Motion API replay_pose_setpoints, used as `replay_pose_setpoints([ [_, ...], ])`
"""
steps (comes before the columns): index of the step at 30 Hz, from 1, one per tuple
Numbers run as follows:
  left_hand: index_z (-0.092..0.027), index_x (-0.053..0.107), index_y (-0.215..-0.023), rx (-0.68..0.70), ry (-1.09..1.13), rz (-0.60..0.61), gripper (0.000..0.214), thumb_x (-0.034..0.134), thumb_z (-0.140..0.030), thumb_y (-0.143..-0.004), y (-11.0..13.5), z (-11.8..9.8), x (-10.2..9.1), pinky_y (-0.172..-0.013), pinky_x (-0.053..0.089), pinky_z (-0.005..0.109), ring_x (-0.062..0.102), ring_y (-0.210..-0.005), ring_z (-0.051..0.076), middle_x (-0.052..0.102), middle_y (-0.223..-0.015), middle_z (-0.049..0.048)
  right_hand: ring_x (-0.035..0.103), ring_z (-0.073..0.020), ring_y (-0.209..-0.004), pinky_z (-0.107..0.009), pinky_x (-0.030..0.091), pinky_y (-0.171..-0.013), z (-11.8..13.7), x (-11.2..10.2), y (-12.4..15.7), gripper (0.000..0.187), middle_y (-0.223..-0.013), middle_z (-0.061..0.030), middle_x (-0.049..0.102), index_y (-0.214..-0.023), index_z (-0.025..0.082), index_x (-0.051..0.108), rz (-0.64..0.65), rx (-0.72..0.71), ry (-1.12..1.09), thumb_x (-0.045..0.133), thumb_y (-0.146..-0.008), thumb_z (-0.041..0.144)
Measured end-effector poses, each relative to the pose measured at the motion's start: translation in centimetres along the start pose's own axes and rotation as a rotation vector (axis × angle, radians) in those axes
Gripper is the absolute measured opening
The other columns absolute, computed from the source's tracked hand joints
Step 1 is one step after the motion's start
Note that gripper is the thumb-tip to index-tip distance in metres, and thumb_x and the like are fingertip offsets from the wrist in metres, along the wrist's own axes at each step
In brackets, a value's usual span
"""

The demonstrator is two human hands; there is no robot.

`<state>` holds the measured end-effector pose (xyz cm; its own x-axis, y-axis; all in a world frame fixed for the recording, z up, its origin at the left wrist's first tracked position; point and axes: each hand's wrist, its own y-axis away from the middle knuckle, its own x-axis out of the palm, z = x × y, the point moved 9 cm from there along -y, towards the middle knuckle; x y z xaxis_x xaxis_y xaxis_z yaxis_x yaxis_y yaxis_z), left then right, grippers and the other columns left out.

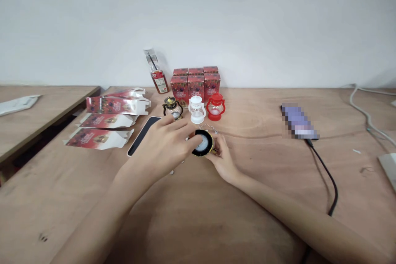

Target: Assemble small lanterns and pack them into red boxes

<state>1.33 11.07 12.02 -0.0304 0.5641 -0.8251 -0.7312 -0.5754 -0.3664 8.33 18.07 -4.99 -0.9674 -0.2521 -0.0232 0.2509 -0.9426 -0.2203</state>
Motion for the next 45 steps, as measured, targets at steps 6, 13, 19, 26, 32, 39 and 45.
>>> replay_pose_setpoints([
  [6,-0.018,0.053,-0.064,-0.005,-0.06,0.009,0.025,0.045,0.002,-0.076,0.0,0.0,0.1,-0.057,0.032,0.029,0.051,-0.058,0.013,0.056,-0.065,-0.0004,0.05,-0.0196,-0.096,-0.036,0.044,-0.085,0.5,-0.1,0.1,0.035,-0.105,-0.0019,0.047,-0.104,0.03,0.056,-0.017,0.001,0.035,0.07,-0.072,0.03],
  [13,-0.018,0.055,-0.064,-0.034,-0.079,0.002,0.018,0.052,-0.008,-0.08,0.1,0.1,0.1,-0.058,0.033,0.03,0.051,-0.056,0.014,0.056,-0.064,0.0001,0.049,-0.0203,-0.102,-0.038,0.043,-0.089,0.9,0.0,0.1,0.033,-0.107,-0.0019,0.046,-0.103,0.031,0.057,-0.003,-0.003,0.04,0.067,-0.072,0.024],
  [19,-0.018,0.056,-0.069,-0.061,-0.029,0.04,0.017,0.051,-0.013,-0.084,0.1,0.5,0.5,-0.059,0.033,0.03,0.051,-0.057,0.014,0.057,-0.067,-0.0002,0.05,-0.0204,-0.102,-0.038,0.042,-0.09,0.8,0.0,0.1,0.034,-0.106,-0.0016,0.047,-0.103,0.031,0.057,0.002,-0.016,0.045,0.067,-0.072,0.023],
  [26,-0.017,0.058,-0.075,-0.084,0.041,0.073,0.018,0.046,-0.014,-0.088,0.3,0.9,0.7,-0.059,0.033,0.028,0.051,-0.059,0.014,0.057,-0.071,0.0,0.05,-0.0204,-0.102,-0.037,0.045,-0.087,1.0,0.0,0.2,0.037,-0.106,-0.002,0.046,-0.104,0.031,0.057,-0.003,0.022,0.065,0.066,-0.07,0.02],
  [32,-0.016,0.06,-0.077,-0.073,0.033,0.086,0.021,0.043,-0.013,-0.09,0.6,1.3,1.0,-0.061,0.035,0.028,0.052,-0.06,0.014,0.059,-0.074,0.0018,0.05,-0.0208,-0.101,-0.037,0.045,-0.086,0.8,0.1,0.2,0.035,-0.107,-0.0021,0.046,-0.102,0.031,0.058,0.003,0.044,0.027,0.067,-0.07,0.022],
  [39,-0.017,0.061,-0.076,-0.064,0.103,0.085,0.021,0.046,-0.013,-0.09,0.7,1.4,0.7,-0.063,0.034,0.027,0.052,-0.062,0.013,0.063,-0.076,0.0017,0.049,-0.0206,-0.101,-0.037,0.042,-0.087,0.6,0.3,0.1,0.034,-0.107,-0.0013,0.047,-0.1,0.031,0.059,0.049,0.053,-0.022,0.069,-0.068,0.023],
  [45,-0.018,0.061,-0.076,-0.06,0.178,0.072,0.02,0.048,-0.015,-0.09,0.7,1.4,0.2,-0.064,0.032,0.027,0.051,-0.064,0.012,0.064,-0.079,0.0008,0.05,-0.0189,-0.096,-0.035,0.039,-0.086,0.4,0.6,0.1,0.033,-0.099,0.0006,0.048,-0.098,0.029,0.059,0.084,0.072,-0.095,0.07,-0.068,0.022],
])
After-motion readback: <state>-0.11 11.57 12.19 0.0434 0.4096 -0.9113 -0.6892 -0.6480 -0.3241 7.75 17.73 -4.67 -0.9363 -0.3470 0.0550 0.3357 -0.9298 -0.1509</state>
